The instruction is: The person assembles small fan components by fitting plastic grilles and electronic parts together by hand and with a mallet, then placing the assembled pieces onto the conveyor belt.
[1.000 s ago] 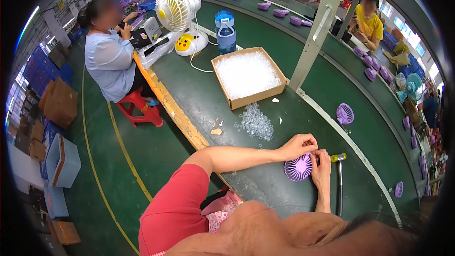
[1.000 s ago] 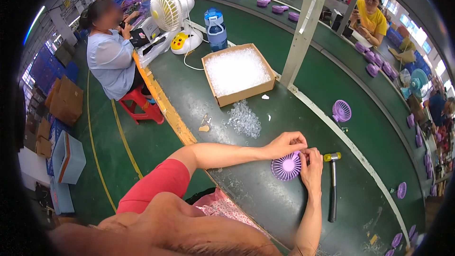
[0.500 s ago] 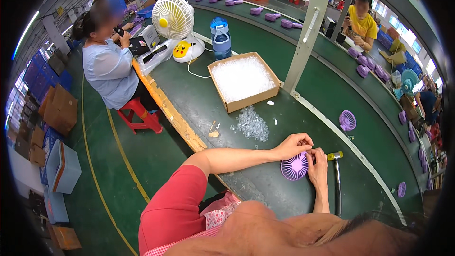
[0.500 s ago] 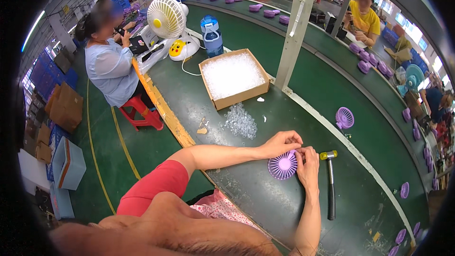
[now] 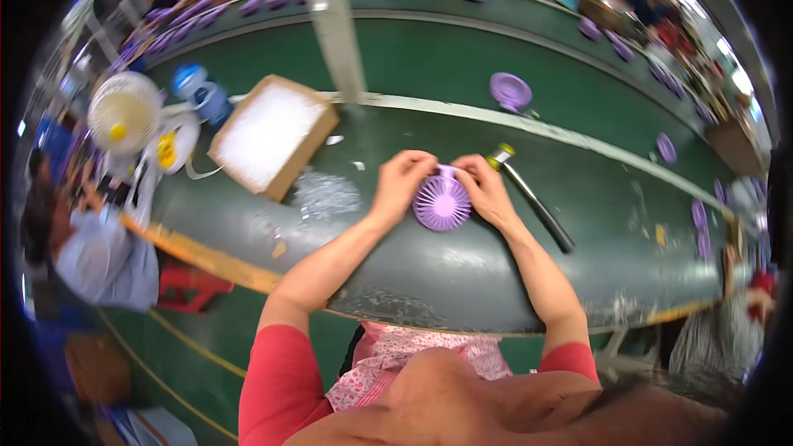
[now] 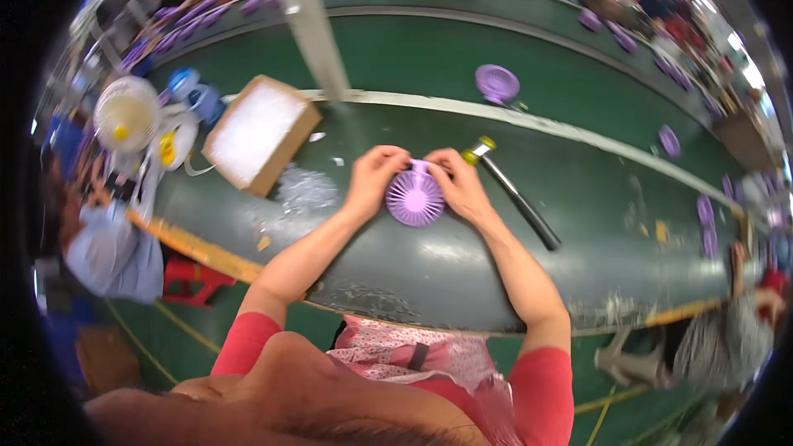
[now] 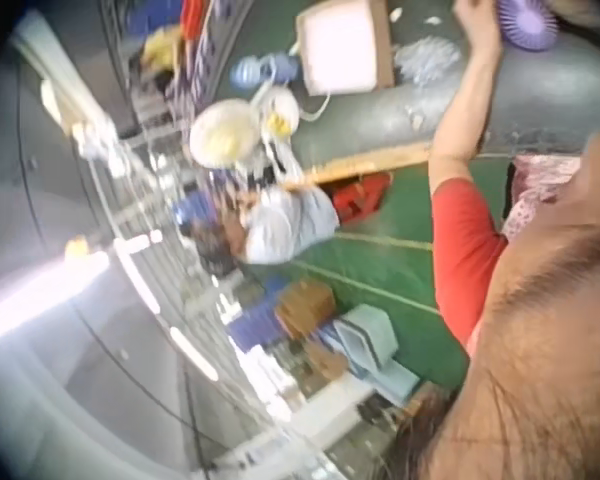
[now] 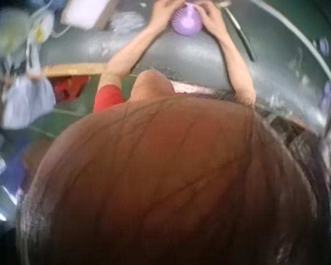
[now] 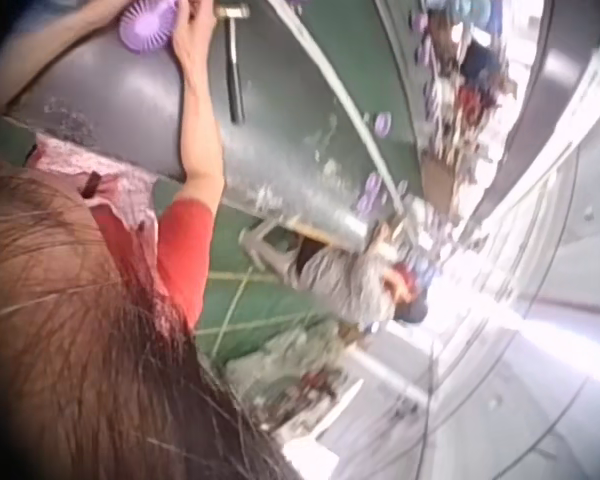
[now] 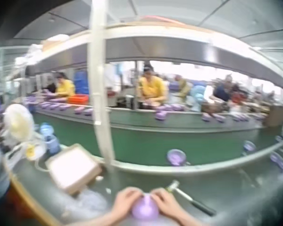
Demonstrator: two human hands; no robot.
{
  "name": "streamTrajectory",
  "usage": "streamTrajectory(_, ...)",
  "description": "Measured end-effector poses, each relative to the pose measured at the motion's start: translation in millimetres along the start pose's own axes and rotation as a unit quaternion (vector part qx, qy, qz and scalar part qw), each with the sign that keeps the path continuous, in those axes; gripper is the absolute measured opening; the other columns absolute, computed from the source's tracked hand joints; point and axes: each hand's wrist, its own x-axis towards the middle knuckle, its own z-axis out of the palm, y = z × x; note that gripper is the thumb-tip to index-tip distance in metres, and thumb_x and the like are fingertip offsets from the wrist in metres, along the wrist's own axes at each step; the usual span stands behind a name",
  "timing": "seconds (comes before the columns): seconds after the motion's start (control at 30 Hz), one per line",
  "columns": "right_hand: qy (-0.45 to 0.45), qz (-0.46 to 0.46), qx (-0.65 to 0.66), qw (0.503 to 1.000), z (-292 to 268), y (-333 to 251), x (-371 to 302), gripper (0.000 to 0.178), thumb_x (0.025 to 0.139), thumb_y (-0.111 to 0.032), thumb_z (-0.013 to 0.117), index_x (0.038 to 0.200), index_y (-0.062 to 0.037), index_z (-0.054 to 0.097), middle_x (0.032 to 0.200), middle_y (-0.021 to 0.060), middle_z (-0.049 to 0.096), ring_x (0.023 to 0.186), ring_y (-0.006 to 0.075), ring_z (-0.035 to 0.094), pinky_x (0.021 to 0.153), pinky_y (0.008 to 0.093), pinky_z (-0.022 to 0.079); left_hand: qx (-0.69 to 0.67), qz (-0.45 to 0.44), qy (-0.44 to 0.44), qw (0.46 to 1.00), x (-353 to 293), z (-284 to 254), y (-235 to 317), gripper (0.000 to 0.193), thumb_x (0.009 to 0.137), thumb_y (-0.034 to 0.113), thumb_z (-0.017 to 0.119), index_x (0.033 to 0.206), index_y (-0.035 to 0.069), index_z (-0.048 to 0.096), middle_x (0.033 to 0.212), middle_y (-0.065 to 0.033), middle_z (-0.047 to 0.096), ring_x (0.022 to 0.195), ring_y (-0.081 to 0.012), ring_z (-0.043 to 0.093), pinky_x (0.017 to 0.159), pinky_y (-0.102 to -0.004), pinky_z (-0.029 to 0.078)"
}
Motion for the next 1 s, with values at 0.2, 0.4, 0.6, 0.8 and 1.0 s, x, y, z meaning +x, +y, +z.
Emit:
streamTrajectory(0.2, 0.031, 0.02, 0.006, 0.999, -1, -5, -4, 0.017, 0.099, -0.01, 0.059, 0.11, 0.0023, 0.055, 0.096, 0.0069, 0.065, 0.087, 0.011, 0.063, 0.075, 0.0245, 0.051, -0.09, -0.032, -0.034, 0.995, 6, -3, -8, 0.021, 0.095, 0.006, 0.064, 0.114, -0.002, 0.065, 0.101, -0.0072, 0.07, 0.084, -0.0076, 0.061, 0.079, -0.0219, 0.05)
streamTrajectory(0.4, 0.029, -0.001, 0.006, 1.0, -2, -5, -8, 0.018, 0.099, -0.01, 0.059, 0.11, 0.0032, 0.055, 0.096, 0.0073, 0.065, 0.088, 0.0114, 0.063, 0.076, 0.0251, 0.052, -0.073, -0.036, -0.042, 0.996, -1, 2, -6, 0.024, 0.094, 0.007, 0.064, 0.116, -0.002, 0.067, 0.103, -0.0069, 0.071, 0.09, -0.0098, 0.065, 0.082, -0.0235, 0.053)
streamTrajectory(0.6, 0.02, 0.015, -0.01, 1.0, -4, -10, -6, 0.019, 0.098, -0.011, 0.06, 0.11, 0.0034, 0.056, 0.096, 0.0091, 0.067, 0.088, 0.0138, 0.065, 0.078, 0.0273, 0.053, -0.061, -0.026, -0.041, 0.997, 0, 7, -6, 0.024, 0.094, 0.007, 0.064, 0.116, -0.002, 0.068, 0.103, -0.007, 0.071, 0.09, -0.0101, 0.066, 0.082, -0.0232, 0.053)
streamTrajectory(0.8, 0.018, -0.005, -0.006, 1.0, 6, -7, 0, 0.017, 0.097, -0.009, 0.059, 0.109, 0.0035, 0.056, 0.093, 0.0122, 0.069, 0.086, 0.014, 0.066, 0.073, 0.0261, 0.053, -0.034, -0.026, -0.016, 0.999, -1, -2, -5, 0.024, 0.095, 0.008, 0.064, 0.116, -0.002, 0.068, 0.102, -0.0062, 0.071, 0.09, -0.0096, 0.065, 0.08, -0.0227, 0.052)
streamTrajectory(1.0, 0.06, 0.002, -0.054, 0.997, 3, -3, -7, 0.014, 0.098, -0.009, 0.059, 0.107, 0.001, 0.059, 0.091, 0.0092, 0.069, 0.084, 0.012, 0.066, 0.072, 0.0252, 0.052, 0.038, 0.018, -0.054, 0.998, -2, 3, 0, 0.028, 0.096, 0.017, 0.064, 0.117, -0.001, 0.069, 0.106, -0.0076, 0.072, 0.096, -0.011, 0.065, 0.086, -0.026, 0.052)
